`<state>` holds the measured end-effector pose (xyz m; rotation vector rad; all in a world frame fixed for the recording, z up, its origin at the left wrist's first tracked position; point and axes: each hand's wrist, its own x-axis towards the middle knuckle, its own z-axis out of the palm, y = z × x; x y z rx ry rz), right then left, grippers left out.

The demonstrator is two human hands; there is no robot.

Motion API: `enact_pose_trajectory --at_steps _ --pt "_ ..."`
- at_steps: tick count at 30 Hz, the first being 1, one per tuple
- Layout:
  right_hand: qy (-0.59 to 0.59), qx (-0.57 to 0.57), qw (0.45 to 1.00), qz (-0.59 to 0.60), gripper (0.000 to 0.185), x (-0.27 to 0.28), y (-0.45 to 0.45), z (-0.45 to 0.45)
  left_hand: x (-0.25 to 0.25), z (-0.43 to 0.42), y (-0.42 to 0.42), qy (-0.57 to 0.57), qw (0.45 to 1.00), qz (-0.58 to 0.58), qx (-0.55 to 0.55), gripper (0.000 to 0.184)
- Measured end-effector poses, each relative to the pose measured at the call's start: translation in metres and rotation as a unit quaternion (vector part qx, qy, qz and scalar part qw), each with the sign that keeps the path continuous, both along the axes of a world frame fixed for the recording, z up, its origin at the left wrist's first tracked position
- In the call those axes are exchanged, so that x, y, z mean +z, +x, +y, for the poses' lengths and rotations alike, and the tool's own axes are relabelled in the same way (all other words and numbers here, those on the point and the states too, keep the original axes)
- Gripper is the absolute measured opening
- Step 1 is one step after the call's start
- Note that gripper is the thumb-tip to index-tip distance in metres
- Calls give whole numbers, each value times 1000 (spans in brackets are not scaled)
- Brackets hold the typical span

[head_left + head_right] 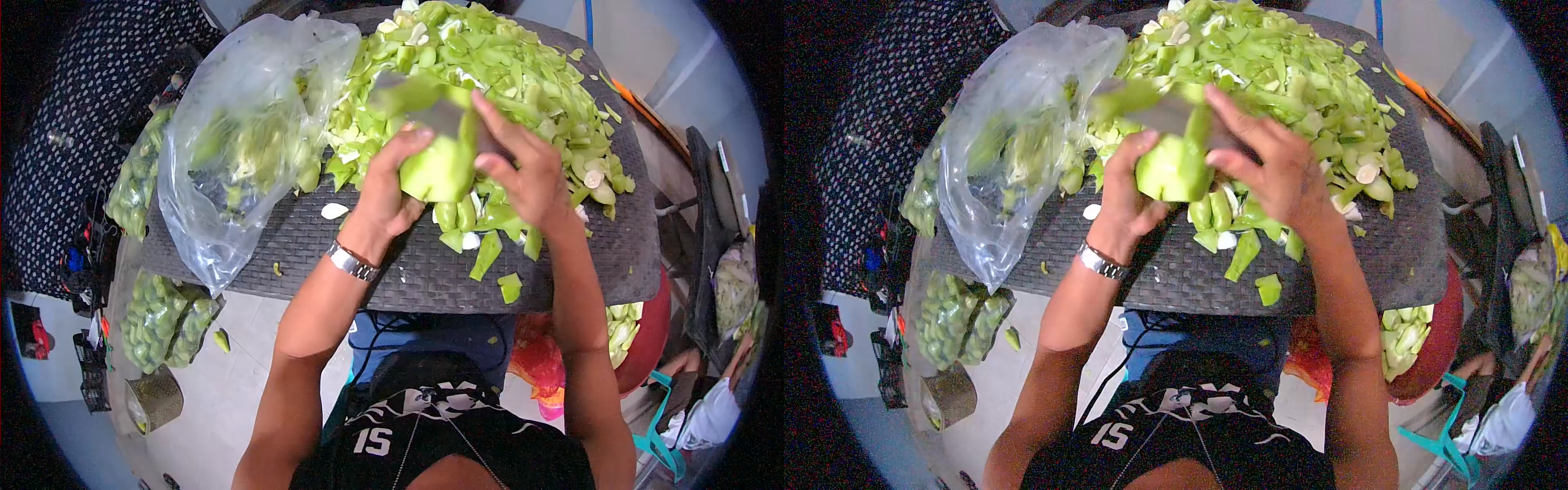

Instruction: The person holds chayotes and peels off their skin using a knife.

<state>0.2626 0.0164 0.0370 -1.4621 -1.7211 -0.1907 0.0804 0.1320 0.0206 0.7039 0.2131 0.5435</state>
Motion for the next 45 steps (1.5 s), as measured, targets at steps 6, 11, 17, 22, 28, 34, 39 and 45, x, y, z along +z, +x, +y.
enact_pose_trajectory --at_steps 6,11,17,22,28,34,39,45 --pt "-152 -10 975 159 89 14 -6 -17 -1 -4 4 19 1000 -10 -3 48" --pt "-111 42 988 100 98 10 -18 -11 -9 0 3 -46 996 24 71 40" --pt "-65 32 997 36 96 7 -5 -8 -26 6 -2 -40 999 -24 -19 34" --pt "-195 24 974 113 95 24 -13 -20 -12 0 1 -18 999 -31 3 28" --pt "-130 10 987 93 93 16 -18 -14 -14 -4 4 -59 997 -7 53 40" --pt "-131 19 986 105 92 15 -9 -17 -11 -1 -1 28 999 28 -2 51" --pt "-156 55 977 135 103 15 -20 -18 -22 -4 -2 42 996 42 66 54" --pt "-133 25 983 123 93 17 -13 -18 -13 -7 -2 -15 999 -21 25 42"
